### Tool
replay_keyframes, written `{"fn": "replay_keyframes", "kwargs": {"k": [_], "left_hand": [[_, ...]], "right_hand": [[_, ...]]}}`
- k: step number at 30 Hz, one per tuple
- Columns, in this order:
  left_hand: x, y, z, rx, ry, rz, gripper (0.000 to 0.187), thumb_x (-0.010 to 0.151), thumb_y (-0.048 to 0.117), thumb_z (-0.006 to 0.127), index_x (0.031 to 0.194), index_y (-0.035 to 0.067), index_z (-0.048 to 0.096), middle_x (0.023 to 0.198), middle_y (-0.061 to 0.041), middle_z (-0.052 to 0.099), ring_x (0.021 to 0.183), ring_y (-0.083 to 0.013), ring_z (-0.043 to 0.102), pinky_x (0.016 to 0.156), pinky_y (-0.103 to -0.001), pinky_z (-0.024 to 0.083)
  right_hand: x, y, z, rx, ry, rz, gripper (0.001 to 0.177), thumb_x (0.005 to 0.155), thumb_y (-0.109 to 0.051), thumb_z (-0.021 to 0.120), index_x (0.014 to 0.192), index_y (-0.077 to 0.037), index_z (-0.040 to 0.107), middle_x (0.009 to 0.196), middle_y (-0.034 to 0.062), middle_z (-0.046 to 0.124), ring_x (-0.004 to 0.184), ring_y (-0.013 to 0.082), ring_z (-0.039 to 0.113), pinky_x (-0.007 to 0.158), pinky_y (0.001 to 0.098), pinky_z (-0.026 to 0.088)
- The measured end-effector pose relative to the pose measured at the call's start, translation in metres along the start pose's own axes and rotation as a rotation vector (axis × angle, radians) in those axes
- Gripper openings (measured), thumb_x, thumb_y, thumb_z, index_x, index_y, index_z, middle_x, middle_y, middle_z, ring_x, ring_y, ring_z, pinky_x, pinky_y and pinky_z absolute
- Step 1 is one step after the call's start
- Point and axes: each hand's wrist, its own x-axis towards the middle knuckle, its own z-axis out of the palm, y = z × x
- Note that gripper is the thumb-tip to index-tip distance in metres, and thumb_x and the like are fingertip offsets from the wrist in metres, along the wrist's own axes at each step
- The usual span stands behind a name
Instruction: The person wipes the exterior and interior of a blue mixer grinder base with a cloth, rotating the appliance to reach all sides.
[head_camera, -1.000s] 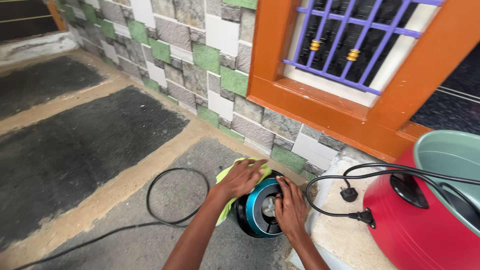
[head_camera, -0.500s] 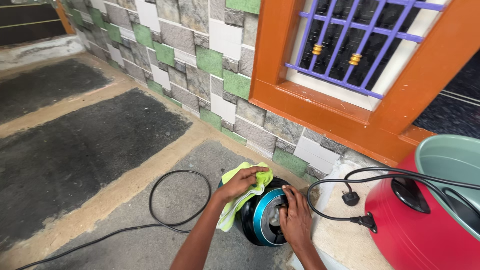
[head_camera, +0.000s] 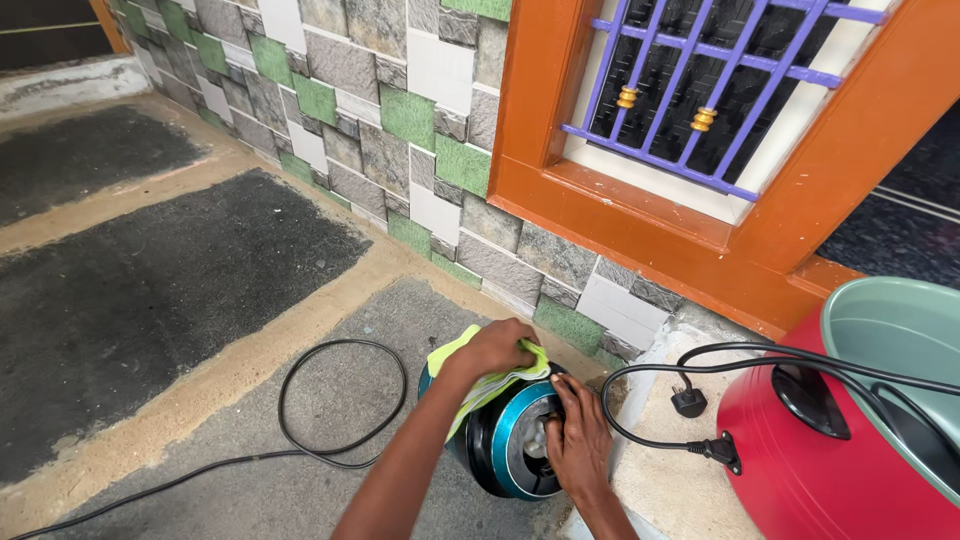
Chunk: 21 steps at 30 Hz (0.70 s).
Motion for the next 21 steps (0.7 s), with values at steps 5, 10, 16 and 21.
{"fn": "replay_keyframes", "kwargs": {"k": [5, 10, 16, 21], "left_hand": [[0.025, 0.047, 0.018, 0.167, -0.030, -0.128, 0.024, 0.080, 0.028, 0.081, 0.102, 0.017, 0.077, 0.111, -0.011, 0.073, 0.112, -0.0358, 0.062, 0.094, -0.053, 0.046], [0.026, 0.032, 0.019, 0.073, 0.067, -0.019, 0.028, 0.078, 0.027, 0.080, 0.103, 0.015, 0.077, 0.105, -0.014, 0.076, 0.105, -0.0347, 0.071, 0.092, -0.045, 0.055], [-0.026, 0.001, -0.015, -0.054, 0.297, 0.003, 0.028, 0.082, 0.023, 0.079, 0.103, 0.005, 0.074, 0.101, -0.021, 0.072, 0.097, -0.0401, 0.069, 0.087, -0.047, 0.054], [-0.088, -0.017, -0.018, -0.165, 0.519, -0.074, 0.026, 0.083, 0.012, 0.075, 0.107, 0.003, 0.069, 0.102, -0.021, 0.070, 0.097, -0.0421, 0.068, 0.083, -0.048, 0.053]], "right_hand": [[0.006, 0.000, 0.005, -0.049, 0.008, -0.019, 0.056, 0.080, -0.005, 0.059, 0.136, -0.007, 0.055, 0.134, 0.0150, 0.058, 0.120, 0.0360, 0.058, 0.102, 0.0485, 0.047], [0.019, -0.008, -0.003, 0.041, 0.010, 0.008, 0.058, 0.080, -0.007, 0.062, 0.137, -0.012, 0.057, 0.134, 0.0126, 0.059, 0.122, 0.0354, 0.056, 0.103, 0.0475, 0.046], [0.033, -0.026, 0.001, 0.125, 0.014, 0.099, 0.060, 0.075, -0.008, 0.068, 0.134, -0.016, 0.063, 0.126, 0.0108, 0.062, 0.122, 0.0328, 0.055, 0.102, 0.0458, 0.046], [0.050, -0.030, 0.004, 0.177, -0.012, 0.371, 0.059, 0.073, -0.014, 0.075, 0.131, -0.015, 0.061, 0.119, 0.0087, 0.065, 0.109, 0.0304, 0.063, 0.095, 0.0438, 0.052]]}}
